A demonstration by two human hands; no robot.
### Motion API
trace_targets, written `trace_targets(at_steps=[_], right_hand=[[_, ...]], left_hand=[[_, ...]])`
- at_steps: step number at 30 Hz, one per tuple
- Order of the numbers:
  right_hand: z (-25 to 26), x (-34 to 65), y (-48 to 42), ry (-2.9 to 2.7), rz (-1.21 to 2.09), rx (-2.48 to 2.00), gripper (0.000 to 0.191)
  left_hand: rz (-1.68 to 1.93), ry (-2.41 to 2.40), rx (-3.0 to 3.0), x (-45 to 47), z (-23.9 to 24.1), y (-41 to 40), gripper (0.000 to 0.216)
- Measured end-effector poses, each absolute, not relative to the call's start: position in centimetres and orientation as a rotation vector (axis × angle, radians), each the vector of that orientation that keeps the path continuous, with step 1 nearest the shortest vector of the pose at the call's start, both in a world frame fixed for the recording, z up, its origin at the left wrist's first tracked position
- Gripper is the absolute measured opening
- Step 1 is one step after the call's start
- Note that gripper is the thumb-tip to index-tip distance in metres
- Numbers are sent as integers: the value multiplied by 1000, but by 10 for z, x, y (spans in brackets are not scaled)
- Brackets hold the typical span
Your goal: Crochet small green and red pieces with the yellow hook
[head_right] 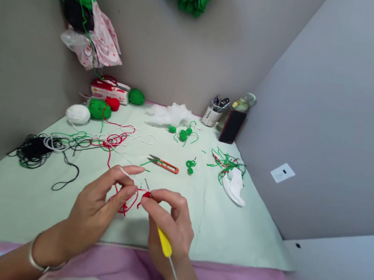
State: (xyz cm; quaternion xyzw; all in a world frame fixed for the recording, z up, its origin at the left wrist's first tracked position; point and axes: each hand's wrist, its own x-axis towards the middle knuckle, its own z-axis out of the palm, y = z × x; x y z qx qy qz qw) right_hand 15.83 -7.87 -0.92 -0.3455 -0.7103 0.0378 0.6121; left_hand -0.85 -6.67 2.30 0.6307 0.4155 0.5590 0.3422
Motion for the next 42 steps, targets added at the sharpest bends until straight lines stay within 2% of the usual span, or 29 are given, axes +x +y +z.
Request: trace_targets(at_steps=[5,12,15,24,31,35,42], right_hand=[[-11,158,-82,-1685,41,-807,51],[-12,156,-82,-1745,22,-789,53],[-10,153,-81,-1701,-6,-800,55],[-9,153,-76,-1675,-80,-781,46],[-8,151,-76,-1680,34,-767,47],[-14,153,-79,-1740,104,-781,56],[-26,158,-79,-1765,-92,-784,52]], left_hand=[[1381,932,1095,-8,27,-72,22],[1296,726,684,-13,37,-68,17],[1284,693,714,-13,37,-64,17],[1122,771,1119,-13,25,-65,44],[1115,797,1089,-12,23,-63,45],[1160,833,1029,-9,23,-63,44],[1090,701,855,-6,22,-64,57]])
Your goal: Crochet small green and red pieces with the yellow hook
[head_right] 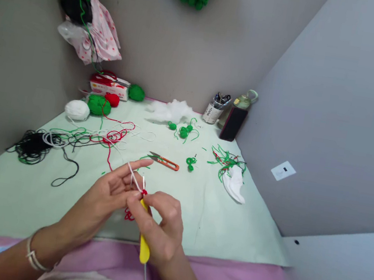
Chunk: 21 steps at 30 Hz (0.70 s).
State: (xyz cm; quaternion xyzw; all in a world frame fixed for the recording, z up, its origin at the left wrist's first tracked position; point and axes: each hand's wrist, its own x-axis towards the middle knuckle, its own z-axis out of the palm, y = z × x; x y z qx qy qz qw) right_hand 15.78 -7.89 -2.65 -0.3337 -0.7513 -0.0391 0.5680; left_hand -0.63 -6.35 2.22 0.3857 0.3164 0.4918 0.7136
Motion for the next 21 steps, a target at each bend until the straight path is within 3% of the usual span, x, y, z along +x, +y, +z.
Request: trace_targets(at_steps=[8,14,21], right_hand=[[-2,165,-74,-1673,553,-697,40],[1,167,-76,-1443,799,-728,21],[1,164,-68,-1151,1159,-643,17]], left_hand=[[878,639,788,-20,21,-55,77],[881,678,892,-28,14,-49,73],[934,714,934,-26,10,-54,66]])
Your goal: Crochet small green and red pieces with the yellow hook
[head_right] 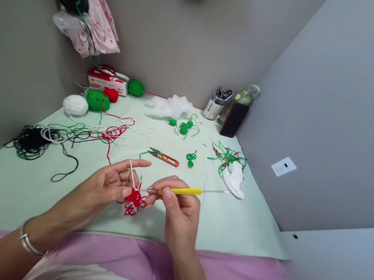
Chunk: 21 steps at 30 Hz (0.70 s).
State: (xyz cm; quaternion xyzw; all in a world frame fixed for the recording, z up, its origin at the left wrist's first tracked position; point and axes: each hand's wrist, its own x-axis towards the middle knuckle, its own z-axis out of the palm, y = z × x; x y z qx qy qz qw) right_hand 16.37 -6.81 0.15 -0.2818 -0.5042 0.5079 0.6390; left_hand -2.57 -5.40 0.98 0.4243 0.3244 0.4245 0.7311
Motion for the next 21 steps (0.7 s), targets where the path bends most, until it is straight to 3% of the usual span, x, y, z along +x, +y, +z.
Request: trace_targets(at_steps=[14,21], right_hand=[[-2,159,-68,-1073,1182,-683,16],[-10,148,-68,-1316,814,-748,21]], left_hand=[[991,812,1108,-23,15,-58,54],[1077,767,938,-13,12,-61,44]])
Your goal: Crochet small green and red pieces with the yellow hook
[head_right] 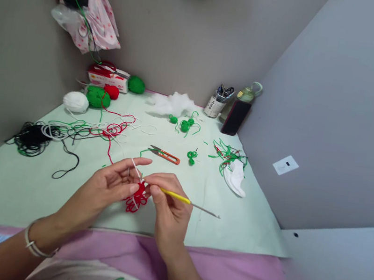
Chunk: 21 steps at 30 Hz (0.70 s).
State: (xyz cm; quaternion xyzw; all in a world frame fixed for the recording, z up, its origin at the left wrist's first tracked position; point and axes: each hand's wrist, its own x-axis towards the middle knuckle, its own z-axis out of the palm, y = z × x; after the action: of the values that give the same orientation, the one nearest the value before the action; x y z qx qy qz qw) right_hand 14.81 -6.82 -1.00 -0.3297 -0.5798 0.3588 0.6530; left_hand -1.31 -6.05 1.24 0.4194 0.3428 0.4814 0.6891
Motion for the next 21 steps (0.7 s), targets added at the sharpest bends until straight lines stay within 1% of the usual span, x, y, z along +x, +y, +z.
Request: trace_targets(at_steps=[3,6,8,10,14,16,21], right_hand=[[-13,147,-71,-1381,718,-786,26],[-19,146,-74,-1577,356,-836,38],[-21,146,-74,-1677,156,-811,43],[-18,149,-73,-1661,238,-808,39],[-7,154,-68,-1315,720,-800,22],[-4,155,-67,-1217,868,-768,18],[-7,152,-66,-1262,891,-777,14]], left_hand=[[1140,766,882,-8,12,-62,47],[1152,767,779,-4,10,-63,51],[1091,739,681,-5,8,-63,51],[1006,706,608,-8,7,-61,49],[965,720,618,-17,8,-57,40],[999,732,698,-17,9,-57,38],[1035,721,848,-12,9,-60,42]])
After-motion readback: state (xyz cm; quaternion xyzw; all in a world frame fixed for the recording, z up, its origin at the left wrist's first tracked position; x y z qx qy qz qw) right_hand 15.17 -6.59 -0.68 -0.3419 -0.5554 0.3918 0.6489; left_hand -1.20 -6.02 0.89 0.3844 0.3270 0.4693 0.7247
